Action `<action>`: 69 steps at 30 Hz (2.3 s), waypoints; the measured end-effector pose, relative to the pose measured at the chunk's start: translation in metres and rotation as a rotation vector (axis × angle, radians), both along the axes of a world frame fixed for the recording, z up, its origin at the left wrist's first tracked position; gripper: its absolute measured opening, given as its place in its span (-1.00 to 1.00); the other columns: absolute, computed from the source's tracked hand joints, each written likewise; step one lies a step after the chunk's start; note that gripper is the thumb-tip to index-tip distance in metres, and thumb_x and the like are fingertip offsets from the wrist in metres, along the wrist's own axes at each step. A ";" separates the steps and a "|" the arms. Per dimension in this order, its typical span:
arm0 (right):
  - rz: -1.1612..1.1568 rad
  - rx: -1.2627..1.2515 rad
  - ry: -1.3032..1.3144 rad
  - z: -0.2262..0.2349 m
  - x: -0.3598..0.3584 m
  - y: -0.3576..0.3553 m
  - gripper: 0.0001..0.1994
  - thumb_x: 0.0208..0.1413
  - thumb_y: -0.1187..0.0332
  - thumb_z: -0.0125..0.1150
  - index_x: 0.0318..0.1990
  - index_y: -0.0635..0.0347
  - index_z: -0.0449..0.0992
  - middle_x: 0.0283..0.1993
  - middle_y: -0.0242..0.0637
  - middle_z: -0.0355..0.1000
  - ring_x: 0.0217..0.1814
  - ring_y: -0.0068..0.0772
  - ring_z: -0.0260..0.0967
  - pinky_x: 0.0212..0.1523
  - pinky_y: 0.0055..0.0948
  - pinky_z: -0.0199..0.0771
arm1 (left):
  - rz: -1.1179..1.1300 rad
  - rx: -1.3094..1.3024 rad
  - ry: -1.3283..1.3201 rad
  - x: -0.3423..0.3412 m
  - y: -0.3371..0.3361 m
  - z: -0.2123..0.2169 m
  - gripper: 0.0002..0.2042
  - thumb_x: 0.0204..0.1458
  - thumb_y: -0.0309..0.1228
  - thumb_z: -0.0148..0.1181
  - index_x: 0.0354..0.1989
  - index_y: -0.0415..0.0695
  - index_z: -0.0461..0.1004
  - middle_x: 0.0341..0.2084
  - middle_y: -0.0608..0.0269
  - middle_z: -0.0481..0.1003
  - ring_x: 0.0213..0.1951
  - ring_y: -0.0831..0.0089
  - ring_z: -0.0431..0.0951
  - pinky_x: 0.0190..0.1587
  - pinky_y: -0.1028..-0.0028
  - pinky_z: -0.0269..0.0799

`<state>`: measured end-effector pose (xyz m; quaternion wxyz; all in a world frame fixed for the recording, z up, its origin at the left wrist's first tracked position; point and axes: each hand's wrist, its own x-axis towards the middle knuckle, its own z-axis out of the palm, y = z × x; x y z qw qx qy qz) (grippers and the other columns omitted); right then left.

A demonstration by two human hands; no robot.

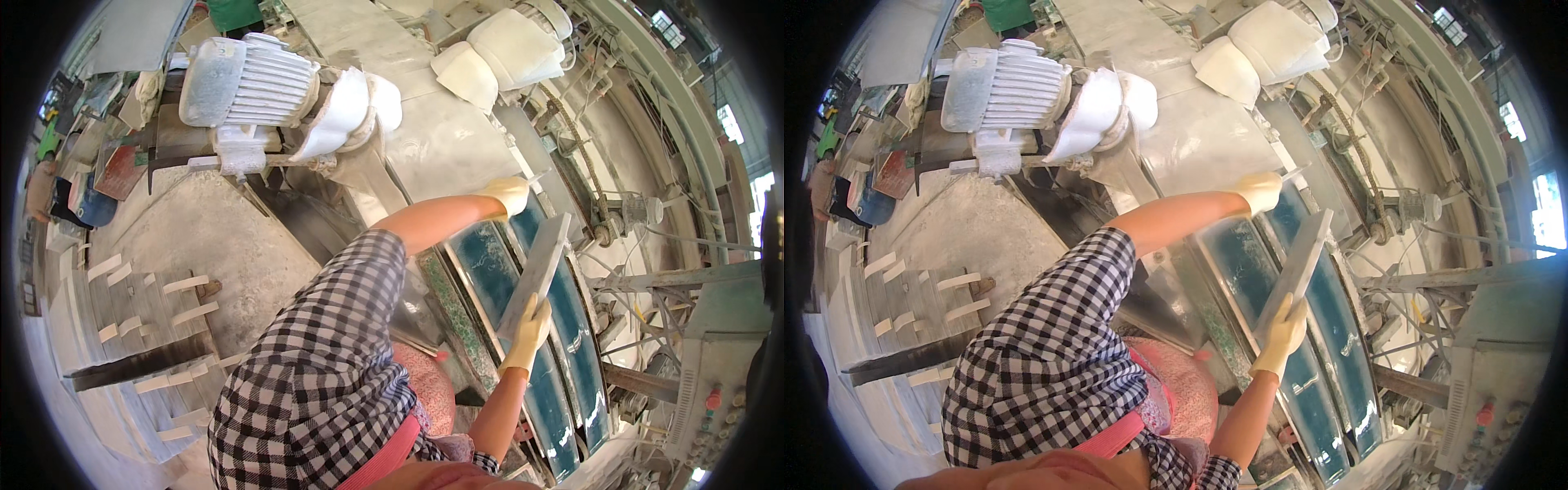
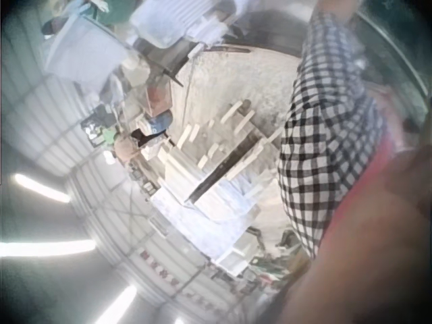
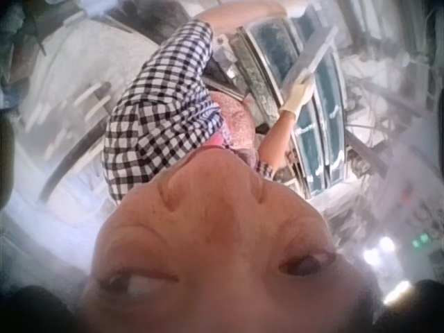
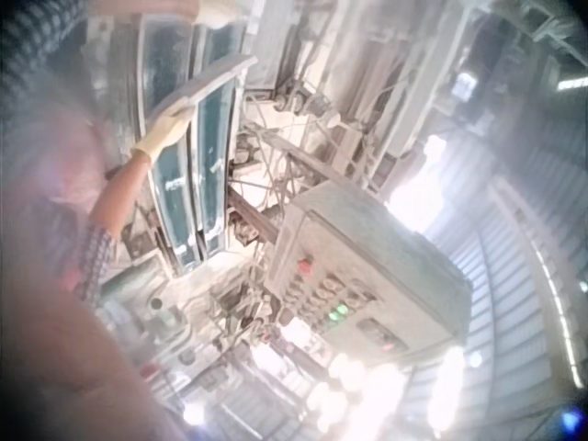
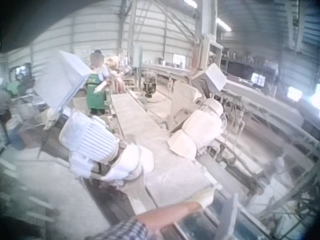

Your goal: The person repeatedly picks up rectangular stone slabs, places them on a moving belt polisher, and rubs the surfaces with gloved hands. After polishing, the person stacks the slabs on a nearby pile. The cycle repeats for multiple slabs.

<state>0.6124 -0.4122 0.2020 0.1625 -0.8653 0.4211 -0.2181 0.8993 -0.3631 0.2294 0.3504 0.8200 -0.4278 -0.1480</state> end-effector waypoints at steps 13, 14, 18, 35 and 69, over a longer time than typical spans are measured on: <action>0.104 0.177 -0.097 0.014 -0.014 0.002 -0.37 0.22 0.08 0.17 0.29 0.39 0.28 0.22 0.24 0.35 0.29 0.15 0.32 0.28 -0.15 0.29 | -0.018 -0.348 0.615 -0.103 -0.004 -0.010 -0.70 0.20 -0.32 -0.03 -0.03 -0.24 0.46 0.01 -0.11 0.47 0.06 0.03 0.49 0.09 0.17 0.38; 0.100 0.183 -0.059 0.015 -0.013 0.001 -0.38 0.22 0.10 0.15 0.29 0.39 0.29 0.22 0.24 0.35 0.29 0.16 0.31 0.28 -0.15 0.29 | -0.069 -0.191 0.248 -0.078 -0.004 -0.012 -0.71 0.17 -0.33 -0.01 -0.08 -0.27 0.48 -0.04 -0.11 0.51 0.01 -0.08 0.51 0.06 0.09 0.41; 0.053 0.128 0.000 0.006 -0.012 -0.001 -0.45 0.23 0.16 0.11 0.27 0.35 0.32 0.20 0.23 0.37 0.25 0.18 0.33 0.23 -0.12 0.33 | 0.245 0.117 -0.632 -0.008 0.020 -0.045 -0.46 -0.09 -0.32 0.29 0.13 -0.13 0.38 0.13 -0.04 0.37 0.26 0.10 0.28 0.27 0.02 0.19; -0.028 -0.040 0.000 -0.006 -0.023 0.003 -0.43 0.25 -0.01 0.02 0.29 0.17 0.35 0.16 0.06 0.45 0.13 0.10 0.44 0.11 -0.11 0.44 | 0.433 0.275 -0.129 0.021 -0.002 -0.043 -0.43 0.14 -0.28 -0.02 0.29 -0.34 0.19 0.06 -0.35 0.41 0.12 -0.21 0.40 0.18 0.00 0.31; -0.050 -0.007 0.044 0.009 -0.039 0.005 -0.38 0.16 0.04 0.17 0.30 0.17 0.30 -0.05 0.13 0.52 -0.06 0.17 0.50 -0.07 -0.04 0.49 | 0.398 0.608 -0.330 0.093 0.039 -0.039 -0.42 0.07 -0.16 0.25 0.23 -0.18 0.31 0.17 -0.19 0.36 0.23 -0.07 0.33 0.22 0.00 0.25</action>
